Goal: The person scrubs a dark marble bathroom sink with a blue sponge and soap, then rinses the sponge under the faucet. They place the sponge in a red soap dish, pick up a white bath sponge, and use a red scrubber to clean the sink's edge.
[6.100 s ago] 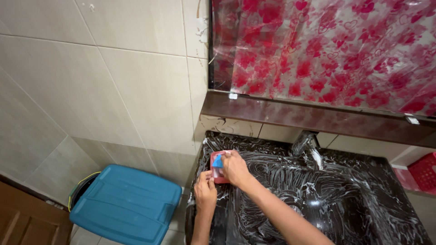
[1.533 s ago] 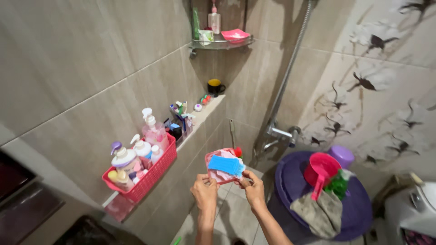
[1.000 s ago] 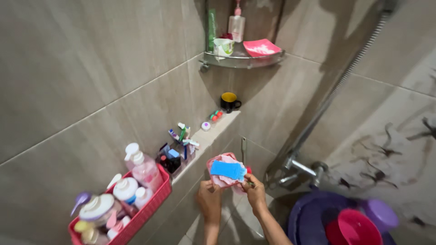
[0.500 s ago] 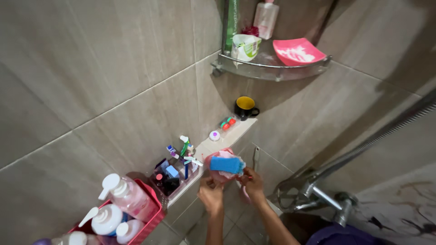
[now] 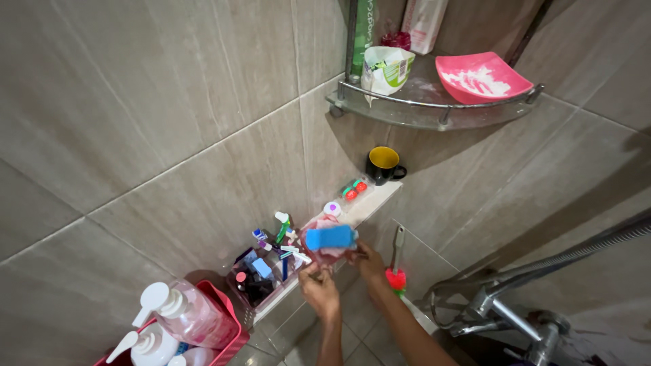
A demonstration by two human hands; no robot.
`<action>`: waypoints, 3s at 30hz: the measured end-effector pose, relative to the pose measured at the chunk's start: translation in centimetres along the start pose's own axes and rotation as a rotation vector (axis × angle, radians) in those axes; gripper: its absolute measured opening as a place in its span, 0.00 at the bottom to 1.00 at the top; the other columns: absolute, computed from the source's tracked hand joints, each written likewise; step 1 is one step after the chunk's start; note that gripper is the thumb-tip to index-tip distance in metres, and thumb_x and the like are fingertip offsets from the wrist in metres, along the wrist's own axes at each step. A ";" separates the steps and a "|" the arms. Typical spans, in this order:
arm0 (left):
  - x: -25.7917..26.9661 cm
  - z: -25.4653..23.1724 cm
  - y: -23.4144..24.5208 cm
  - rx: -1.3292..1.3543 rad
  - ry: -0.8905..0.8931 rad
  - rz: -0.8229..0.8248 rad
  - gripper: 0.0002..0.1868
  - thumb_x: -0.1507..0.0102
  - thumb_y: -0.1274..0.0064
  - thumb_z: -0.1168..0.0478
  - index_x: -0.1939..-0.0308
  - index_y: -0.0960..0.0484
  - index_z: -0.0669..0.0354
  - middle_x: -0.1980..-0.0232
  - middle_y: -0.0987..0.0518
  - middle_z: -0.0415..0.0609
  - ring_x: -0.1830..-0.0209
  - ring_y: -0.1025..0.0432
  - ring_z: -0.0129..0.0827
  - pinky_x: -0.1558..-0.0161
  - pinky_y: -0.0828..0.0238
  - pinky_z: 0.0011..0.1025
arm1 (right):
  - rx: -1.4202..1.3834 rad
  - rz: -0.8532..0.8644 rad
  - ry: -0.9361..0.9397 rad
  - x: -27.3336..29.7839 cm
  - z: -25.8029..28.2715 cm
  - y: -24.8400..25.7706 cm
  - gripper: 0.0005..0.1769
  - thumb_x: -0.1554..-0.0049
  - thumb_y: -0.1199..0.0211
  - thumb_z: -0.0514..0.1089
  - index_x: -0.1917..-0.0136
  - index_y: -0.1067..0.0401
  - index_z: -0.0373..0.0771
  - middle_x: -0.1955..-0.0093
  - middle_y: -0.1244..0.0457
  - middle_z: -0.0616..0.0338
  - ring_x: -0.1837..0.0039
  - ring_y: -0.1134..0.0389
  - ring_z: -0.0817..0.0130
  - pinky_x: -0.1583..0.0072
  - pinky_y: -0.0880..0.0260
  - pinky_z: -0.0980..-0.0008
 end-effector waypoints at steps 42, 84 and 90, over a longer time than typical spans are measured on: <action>12.7 -10.1 35.6 -0.124 -0.358 0.355 0.17 0.40 0.56 0.73 0.52 0.16 0.57 0.54 0.14 0.49 0.52 0.20 0.40 0.49 0.28 0.38 | -0.191 0.028 0.041 42.2 0.5 -12.7 0.14 0.37 0.39 0.48 0.57 0.27 0.36 0.61 0.32 0.59 0.60 0.33 0.73 0.55 0.31 0.72; 57.0 -5.6 34.4 -0.217 -0.211 1.021 0.52 0.42 0.43 0.66 0.19 0.57 0.45 0.33 0.24 0.52 0.34 0.30 0.51 0.33 0.39 0.44 | -0.288 -0.553 0.151 77.9 -4.5 23.9 0.33 0.44 0.44 0.29 0.25 0.34 0.41 0.53 0.32 0.57 0.56 0.35 0.74 0.54 0.33 0.74; 67.2 -4.2 35.1 -0.189 -0.205 1.081 0.52 0.43 0.43 0.67 0.20 0.55 0.44 0.33 0.24 0.54 0.36 0.30 0.52 0.35 0.37 0.44 | -0.264 -0.605 0.115 84.5 -6.1 31.5 0.32 0.43 0.43 0.30 0.26 0.34 0.41 0.53 0.31 0.59 0.55 0.33 0.76 0.52 0.30 0.75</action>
Point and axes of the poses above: each hand's wrist, its own x-axis away from the middle knuckle, its own y-axis out of the back of the hand, z = x × y, the point moved 4 cm from there along -x, towards the middle knuckle
